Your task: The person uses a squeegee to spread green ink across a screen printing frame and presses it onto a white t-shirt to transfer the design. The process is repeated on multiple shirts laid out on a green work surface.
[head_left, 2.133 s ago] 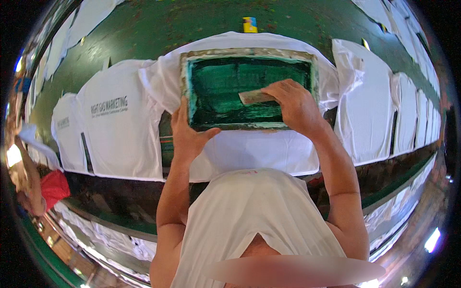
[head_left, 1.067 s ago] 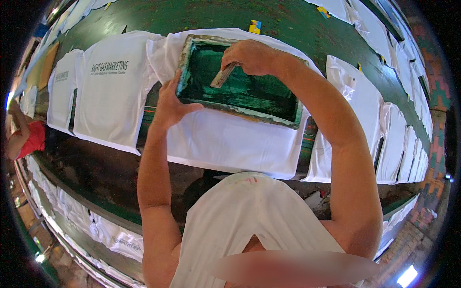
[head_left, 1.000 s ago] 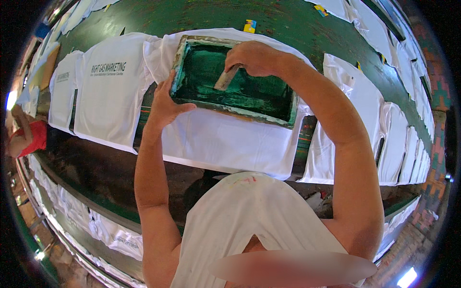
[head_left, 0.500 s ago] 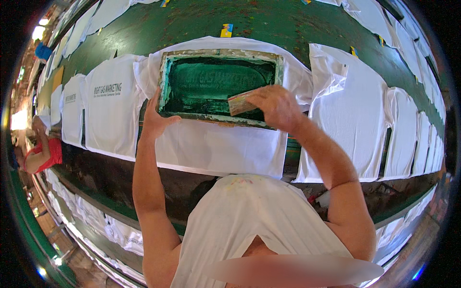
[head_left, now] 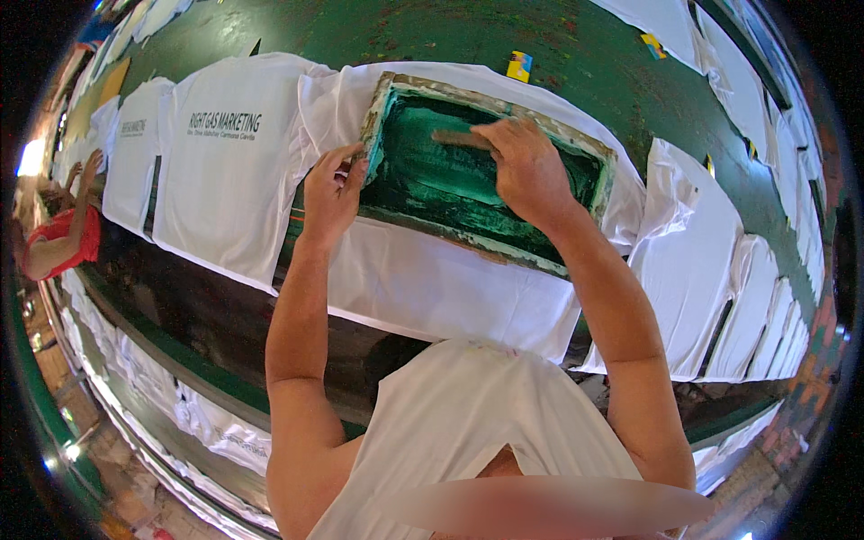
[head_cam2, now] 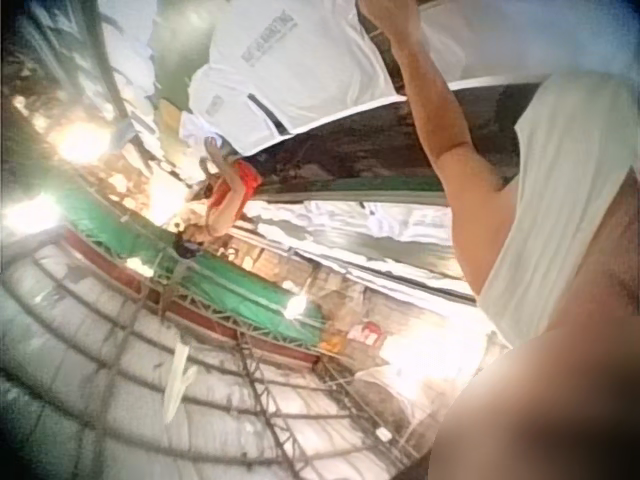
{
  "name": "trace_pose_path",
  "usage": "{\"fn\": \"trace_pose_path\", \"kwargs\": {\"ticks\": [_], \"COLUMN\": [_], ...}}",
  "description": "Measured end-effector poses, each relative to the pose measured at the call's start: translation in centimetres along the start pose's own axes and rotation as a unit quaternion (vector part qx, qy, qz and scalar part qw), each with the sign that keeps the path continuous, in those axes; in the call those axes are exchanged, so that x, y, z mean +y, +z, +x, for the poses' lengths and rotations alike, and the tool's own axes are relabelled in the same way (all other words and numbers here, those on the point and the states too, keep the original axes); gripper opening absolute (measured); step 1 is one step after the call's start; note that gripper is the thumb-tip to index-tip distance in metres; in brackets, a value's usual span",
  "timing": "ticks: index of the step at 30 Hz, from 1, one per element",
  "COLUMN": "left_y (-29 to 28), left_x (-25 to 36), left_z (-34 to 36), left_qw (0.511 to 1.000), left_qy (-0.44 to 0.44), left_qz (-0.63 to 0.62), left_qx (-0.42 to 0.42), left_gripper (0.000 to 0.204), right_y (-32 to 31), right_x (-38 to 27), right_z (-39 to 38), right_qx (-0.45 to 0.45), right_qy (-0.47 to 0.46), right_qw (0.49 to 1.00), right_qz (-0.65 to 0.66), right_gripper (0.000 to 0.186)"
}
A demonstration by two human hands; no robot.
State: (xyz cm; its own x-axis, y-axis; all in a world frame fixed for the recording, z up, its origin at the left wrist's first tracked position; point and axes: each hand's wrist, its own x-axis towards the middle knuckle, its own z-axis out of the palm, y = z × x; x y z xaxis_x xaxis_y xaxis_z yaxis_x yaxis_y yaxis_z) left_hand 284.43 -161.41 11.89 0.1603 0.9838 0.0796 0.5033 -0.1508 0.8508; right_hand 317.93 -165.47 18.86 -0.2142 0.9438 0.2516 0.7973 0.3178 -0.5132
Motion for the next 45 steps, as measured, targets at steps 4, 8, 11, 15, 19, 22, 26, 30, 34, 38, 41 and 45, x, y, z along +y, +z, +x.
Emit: {"fn": "trace_pose_path", "kwargs": {"ticks": [4, 8, 11, 15, 19, 22, 26, 30, 34, 38, 41, 45], "left_y": [0.4, 0.7, 1.0, 1.0, 0.9, 1.1, 1.4, 1.4, 1.2, 1.2, 1.2, 1.6], "left_x": [0.3, 0.2, 0.2, 0.3, 0.3, 0.2, 0.2, 0.9, 1.2, 0.2, -0.7, -1.2], "left_z": [0.9, 1.1, 1.4, 1.9, 2.1, 1.9, 2.1, 2.3, 2.6, 2.9, 3.1, 3.3], "left_qw": [0.999, 0.998, 0.999, 0.999, 0.997, 0.992, 0.991, 0.986, 0.976, 0.98, 0.98, 0.99], "left_qy": [0.024, 0.032, -0.001, 0.011, 0.02, 0.042, 0.036, 0.014, -0.012, -0.044, -0.034, -0.022], "left_qz": [0.022, 0.043, 0.018, 0.027, 0.08, 0.115, 0.131, 0.163, 0.214, 0.184, 0.187, 0.127], "left_qx": [0.025, 0.033, 0.029, 0.022, 0.008, 0.016, 0.019, -0.01, -0.05, -0.056, -0.053, -0.062], "left_gripper": [0.027, 0.026, 0.027, 0.027, 0.03, 0.037, 0.041, 0.039, 0.044, 0.048, 0.045, 0.043], "right_y": [2.9, 3.2, 2.1, -0.1, -3.1, -5.3, -8.5, -9.0, -6.3, -4.4, -3.6, -4.6], "right_x": [-1.5, -1.8, -0.8, 1.6, 3.9, 5.6, 6.7, 5.5, 0.4, -3.3, -4.3, -2.7], "right_z": [4.4, 6.5, 7.4, 7.5, 4.3, 1.3, -4.0, -9.2, -13.4, -14.9, -15.5, -18.1], "right_qx": [0.0, -0.087, -0.159, -0.24, -0.253, -0.245, -0.207, -0.136, -0.055, -0.006, -0.006, 0.056], "right_qy": [0.002, -0.053, -0.134, -0.199, -0.172, -0.162, -0.114, -0.041, 0.051, 0.091, 0.08, 0.078], "right_qw": [1.0, 0.995, 0.978, 0.95, 0.952, 0.956, 0.971, 0.99, 0.996, 0.995, 0.996, 0.995], "right_qz": [-0.021, -0.005, -0.003, 0.001, 0.029, 0.029, 0.031, 0.026, -0.039, -0.05, -0.044, -0.009], "right_gripper": [0.046, 0.043, 0.043, 0.046, 0.047, 0.048, 0.053, 0.05, 0.047, 0.046, 0.044, 0.051]}}
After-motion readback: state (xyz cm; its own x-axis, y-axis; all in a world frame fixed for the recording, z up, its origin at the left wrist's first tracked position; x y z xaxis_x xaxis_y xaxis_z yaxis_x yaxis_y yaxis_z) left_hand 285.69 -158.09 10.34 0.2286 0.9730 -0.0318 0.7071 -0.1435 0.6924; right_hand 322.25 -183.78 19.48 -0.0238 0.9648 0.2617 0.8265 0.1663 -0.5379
